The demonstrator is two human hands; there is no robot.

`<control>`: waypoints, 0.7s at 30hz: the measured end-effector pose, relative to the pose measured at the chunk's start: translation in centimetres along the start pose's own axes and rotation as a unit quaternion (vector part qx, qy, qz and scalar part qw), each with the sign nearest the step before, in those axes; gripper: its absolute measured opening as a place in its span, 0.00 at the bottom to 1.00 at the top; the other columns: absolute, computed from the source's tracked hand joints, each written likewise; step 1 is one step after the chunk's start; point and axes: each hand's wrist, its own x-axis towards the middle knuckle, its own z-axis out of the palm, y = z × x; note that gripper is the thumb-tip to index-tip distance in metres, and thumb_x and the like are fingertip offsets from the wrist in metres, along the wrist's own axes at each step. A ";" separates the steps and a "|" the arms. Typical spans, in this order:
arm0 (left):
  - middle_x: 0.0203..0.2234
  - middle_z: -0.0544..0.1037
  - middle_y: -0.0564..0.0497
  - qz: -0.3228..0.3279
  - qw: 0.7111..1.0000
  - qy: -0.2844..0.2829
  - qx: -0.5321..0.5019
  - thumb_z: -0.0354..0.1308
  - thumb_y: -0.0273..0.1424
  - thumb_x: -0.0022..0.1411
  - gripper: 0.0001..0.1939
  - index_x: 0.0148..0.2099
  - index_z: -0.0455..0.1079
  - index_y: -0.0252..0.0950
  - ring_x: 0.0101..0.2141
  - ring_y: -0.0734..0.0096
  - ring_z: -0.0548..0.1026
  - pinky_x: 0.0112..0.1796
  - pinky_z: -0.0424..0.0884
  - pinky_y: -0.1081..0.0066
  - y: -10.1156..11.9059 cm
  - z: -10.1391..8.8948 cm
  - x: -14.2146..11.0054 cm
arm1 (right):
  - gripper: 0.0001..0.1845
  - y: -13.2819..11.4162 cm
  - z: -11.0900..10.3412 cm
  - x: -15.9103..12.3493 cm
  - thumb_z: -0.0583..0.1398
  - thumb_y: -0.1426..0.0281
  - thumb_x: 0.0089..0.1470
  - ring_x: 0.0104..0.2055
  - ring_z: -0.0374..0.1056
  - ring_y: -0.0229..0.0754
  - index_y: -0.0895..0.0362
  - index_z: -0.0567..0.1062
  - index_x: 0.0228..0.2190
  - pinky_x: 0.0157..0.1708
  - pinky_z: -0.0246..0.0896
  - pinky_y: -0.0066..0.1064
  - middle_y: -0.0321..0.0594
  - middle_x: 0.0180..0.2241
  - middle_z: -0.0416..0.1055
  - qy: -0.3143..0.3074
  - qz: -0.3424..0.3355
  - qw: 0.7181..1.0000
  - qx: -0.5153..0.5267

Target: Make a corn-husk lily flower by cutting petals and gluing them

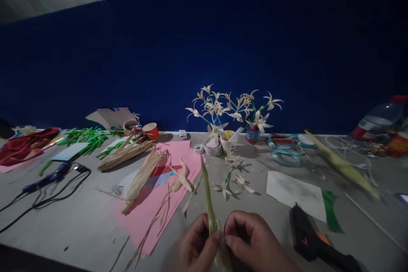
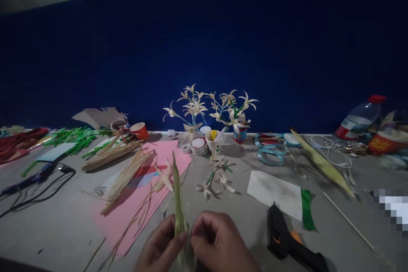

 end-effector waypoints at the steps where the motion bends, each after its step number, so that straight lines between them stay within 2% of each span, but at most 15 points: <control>1: 0.24 0.70 0.54 0.026 0.999 0.001 0.038 0.65 0.48 0.56 0.19 0.31 0.71 0.36 0.29 0.71 0.68 0.31 0.66 0.76 0.0 -0.1 0.0 | 0.02 -0.4 -0.2 -0.1 0.55 0.70 0.43 0.26 0.57 0.37 0.54 0.65 0.22 0.26 0.51 0.28 0.29 0.20 0.60 0.007 -0.004 1.000 -0.017; 6: 0.25 0.73 0.51 0.107 0.974 0.001 0.200 0.57 0.46 0.63 0.18 0.32 0.71 0.37 0.29 0.67 0.71 0.30 0.69 0.75 0.4 -0.4 -0.2 | 0.05 -1.2 -0.7 -0.1 0.57 0.71 0.46 0.28 0.61 0.39 0.53 0.64 0.22 0.30 0.51 0.29 0.31 0.22 0.63 0.020 -0.025 0.992 -0.124; 11: 0.24 0.74 0.51 0.130 0.965 0.004 0.228 0.56 0.46 0.64 0.18 0.30 0.71 0.37 0.28 0.67 0.71 0.29 0.69 0.75 0.4 -0.4 -0.3 | 0.07 -0.5 -0.6 0.3 0.57 0.70 0.46 0.25 0.56 0.36 0.53 0.63 0.21 0.25 0.51 0.27 0.28 0.21 0.58 -0.011 -0.015 0.998 -0.062; 17: 0.24 0.72 0.52 0.162 0.946 0.019 0.281 0.53 0.45 0.66 0.18 0.30 0.70 0.38 0.27 0.68 0.70 0.30 0.68 0.75 0.5 -0.4 -0.3 | 0.04 -0.7 -0.8 0.4 0.57 0.71 0.45 0.26 0.60 0.39 0.54 0.66 0.22 0.27 0.52 0.29 0.30 0.22 0.63 -0.006 -0.026 0.996 -0.089; 21: 0.24 0.72 0.52 0.170 0.942 0.017 0.290 0.53 0.45 0.66 0.18 0.30 0.70 0.38 0.27 0.68 0.71 0.30 0.68 0.75 0.9 -0.2 -0.4 | 0.02 -0.4 -0.9 0.6 0.56 0.71 0.43 0.26 0.59 0.38 0.54 0.66 0.21 0.26 0.52 0.29 0.30 0.21 0.62 -0.011 -0.025 0.996 -0.081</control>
